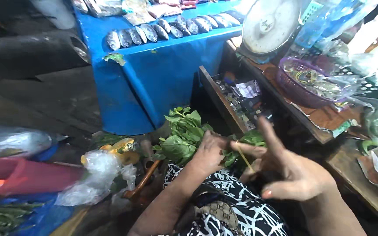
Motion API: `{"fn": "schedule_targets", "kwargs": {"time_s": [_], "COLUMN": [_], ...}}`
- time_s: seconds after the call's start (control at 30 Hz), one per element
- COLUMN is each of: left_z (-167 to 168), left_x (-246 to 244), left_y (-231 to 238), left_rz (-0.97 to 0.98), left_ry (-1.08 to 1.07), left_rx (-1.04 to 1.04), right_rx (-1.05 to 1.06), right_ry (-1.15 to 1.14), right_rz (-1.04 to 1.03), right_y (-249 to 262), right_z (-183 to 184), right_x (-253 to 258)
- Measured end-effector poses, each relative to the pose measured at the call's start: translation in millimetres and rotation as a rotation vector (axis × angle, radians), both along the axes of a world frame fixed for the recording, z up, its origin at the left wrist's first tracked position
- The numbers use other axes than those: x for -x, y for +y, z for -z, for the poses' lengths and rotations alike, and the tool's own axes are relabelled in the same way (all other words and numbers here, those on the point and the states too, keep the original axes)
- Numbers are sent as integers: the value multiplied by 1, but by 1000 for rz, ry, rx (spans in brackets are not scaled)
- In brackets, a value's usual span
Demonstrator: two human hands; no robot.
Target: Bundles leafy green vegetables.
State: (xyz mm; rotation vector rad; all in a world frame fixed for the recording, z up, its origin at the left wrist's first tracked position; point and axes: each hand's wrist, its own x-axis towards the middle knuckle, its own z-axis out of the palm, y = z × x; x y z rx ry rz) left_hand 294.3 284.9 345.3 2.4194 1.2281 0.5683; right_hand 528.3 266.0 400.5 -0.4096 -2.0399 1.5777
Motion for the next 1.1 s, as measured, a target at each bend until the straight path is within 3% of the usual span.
{"fn": "schedule_targets", "kwargs": {"time_s": [0.07,0.13,0.23,0.3,0.43,0.5,0.6,0.63,0.7,0.73,0.8,0.87,0.93,1.0,1.1], "left_z": [3,1,2,10,41,43,9,1,4,3,8,14,24,41,70], "left_x": [9,19,24,5,-18,-24,-19,-14,0,9,27,36,36,29,19], "left_y": [2,1,-8,-3,-12,-23,-29,-23,-6,-1,2,6,10,16,31], "left_rz": [-9,-97,-205,-312,-204,-167,-195,-211,-366,-454,-503,-344,-130,131,506], "left_ry": [-52,-237,-557,-610,-131,-94,-58,-18,-172,-368,-803,-1065,-1135,-1255,-1374], "left_rx": [147,435,700,810,452,318,266,350,516,626,690,713,786,808,676], "right_rx": [-86,-101,-102,-144,-241,-216,-295,-343,-411,-376,-127,237,497,610,635], "right_ry": [-170,-247,-282,-248,-209,-210,-241,-248,-274,-255,-99,149,363,575,816], "right_rz": [-100,-151,-145,-118,-2,67,137,140,150,194,347,562,686,661,545], "right_y": [-6,-10,-15,-20,-25,-19,-23,-26,-31,-32,-24,-4,14,18,14], "right_z": [1,7,19,25,33,34,32,33,34,38,52,70,82,84,70], "right_x": [6,7,12,25,57,60,62,63,59,53,32,8,-5,-5,5]}}
